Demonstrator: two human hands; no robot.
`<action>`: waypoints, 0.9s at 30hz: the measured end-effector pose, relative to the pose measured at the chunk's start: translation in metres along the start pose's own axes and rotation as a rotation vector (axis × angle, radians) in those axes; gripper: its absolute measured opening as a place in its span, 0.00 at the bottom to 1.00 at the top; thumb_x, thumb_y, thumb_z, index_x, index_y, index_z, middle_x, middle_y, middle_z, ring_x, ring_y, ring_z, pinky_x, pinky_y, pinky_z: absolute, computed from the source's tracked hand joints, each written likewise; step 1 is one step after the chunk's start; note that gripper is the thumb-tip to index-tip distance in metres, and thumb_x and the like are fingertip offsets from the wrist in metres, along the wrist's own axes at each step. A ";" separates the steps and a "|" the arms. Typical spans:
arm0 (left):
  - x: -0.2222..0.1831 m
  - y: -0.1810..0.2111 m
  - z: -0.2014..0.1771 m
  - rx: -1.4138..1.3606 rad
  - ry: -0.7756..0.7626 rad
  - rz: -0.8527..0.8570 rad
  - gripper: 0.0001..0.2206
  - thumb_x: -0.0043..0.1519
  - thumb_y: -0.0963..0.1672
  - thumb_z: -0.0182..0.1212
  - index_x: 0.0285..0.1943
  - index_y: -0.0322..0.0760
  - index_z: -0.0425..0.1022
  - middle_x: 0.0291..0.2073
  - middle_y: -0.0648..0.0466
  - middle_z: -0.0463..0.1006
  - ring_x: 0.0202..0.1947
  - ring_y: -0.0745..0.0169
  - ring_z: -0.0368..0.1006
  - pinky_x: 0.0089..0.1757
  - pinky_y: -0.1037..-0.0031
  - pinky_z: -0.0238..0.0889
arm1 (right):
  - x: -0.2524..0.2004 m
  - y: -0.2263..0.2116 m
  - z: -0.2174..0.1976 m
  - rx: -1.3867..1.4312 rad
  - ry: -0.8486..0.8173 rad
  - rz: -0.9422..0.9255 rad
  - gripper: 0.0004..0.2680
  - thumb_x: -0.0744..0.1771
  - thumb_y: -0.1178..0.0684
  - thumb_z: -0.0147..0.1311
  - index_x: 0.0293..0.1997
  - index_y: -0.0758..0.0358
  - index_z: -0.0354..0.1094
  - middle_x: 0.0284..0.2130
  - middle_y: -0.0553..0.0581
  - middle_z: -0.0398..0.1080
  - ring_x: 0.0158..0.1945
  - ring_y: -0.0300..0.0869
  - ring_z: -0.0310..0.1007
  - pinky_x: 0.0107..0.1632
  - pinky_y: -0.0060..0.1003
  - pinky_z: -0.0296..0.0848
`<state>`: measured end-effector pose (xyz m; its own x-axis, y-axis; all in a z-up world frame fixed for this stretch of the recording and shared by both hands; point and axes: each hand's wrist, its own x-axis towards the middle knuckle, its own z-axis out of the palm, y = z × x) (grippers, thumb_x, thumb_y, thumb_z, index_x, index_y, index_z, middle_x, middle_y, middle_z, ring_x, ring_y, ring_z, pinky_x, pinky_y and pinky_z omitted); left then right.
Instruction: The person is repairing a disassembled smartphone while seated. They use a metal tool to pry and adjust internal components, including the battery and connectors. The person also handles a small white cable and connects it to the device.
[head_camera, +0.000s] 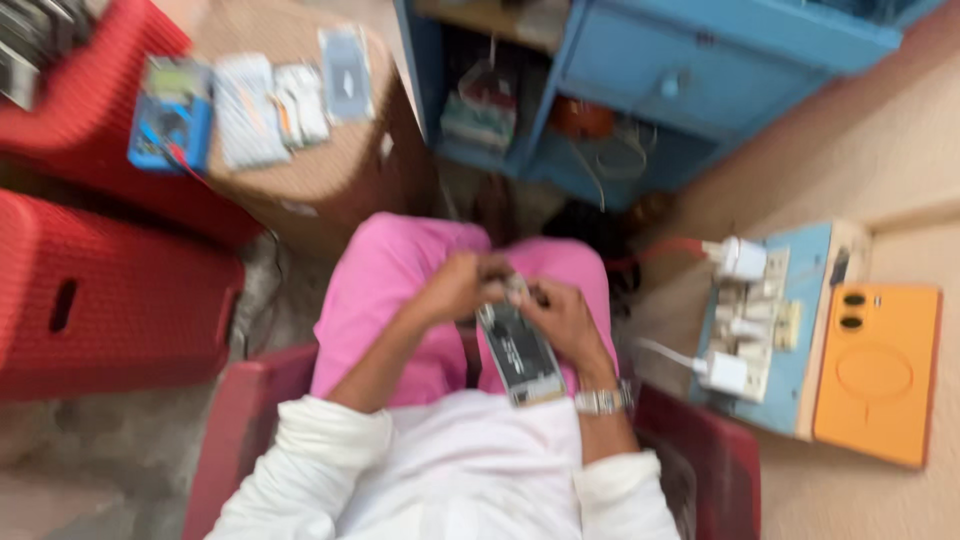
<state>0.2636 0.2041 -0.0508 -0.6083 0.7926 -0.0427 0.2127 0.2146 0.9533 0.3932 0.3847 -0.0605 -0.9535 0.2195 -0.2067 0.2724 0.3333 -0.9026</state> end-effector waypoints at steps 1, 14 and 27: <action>0.000 0.002 -0.007 -0.112 0.000 0.033 0.12 0.54 0.38 0.63 0.47 0.28 0.79 0.35 0.46 0.85 0.36 0.64 0.81 0.39 0.73 0.73 | 0.004 0.002 0.001 0.155 -0.043 0.001 0.09 0.67 0.52 0.61 0.44 0.69 0.75 0.27 0.51 0.72 0.30 0.30 0.66 0.32 0.29 0.66; 0.001 0.043 -0.024 0.047 -0.013 -0.026 0.08 0.56 0.41 0.68 0.40 0.29 0.83 0.27 0.48 0.83 0.27 0.65 0.80 0.32 0.73 0.71 | 0.004 -0.004 -0.001 0.516 -0.134 -0.012 0.07 0.69 0.58 0.56 0.51 0.69 0.73 0.37 0.50 0.78 0.38 0.29 0.75 0.40 0.25 0.74; 0.004 0.038 -0.009 0.403 0.080 -0.030 0.10 0.53 0.47 0.67 0.34 0.36 0.81 0.25 0.44 0.81 0.28 0.45 0.78 0.31 0.59 0.68 | 0.004 -0.004 0.004 0.247 -0.050 -0.052 0.06 0.67 0.59 0.59 0.47 0.68 0.76 0.28 0.46 0.75 0.30 0.26 0.69 0.31 0.24 0.69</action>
<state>0.2628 0.2107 -0.0117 -0.6731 0.7390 -0.0304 0.4664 0.4560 0.7580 0.3873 0.3809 -0.0589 -0.9722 0.1602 -0.1706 0.1890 0.1076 -0.9761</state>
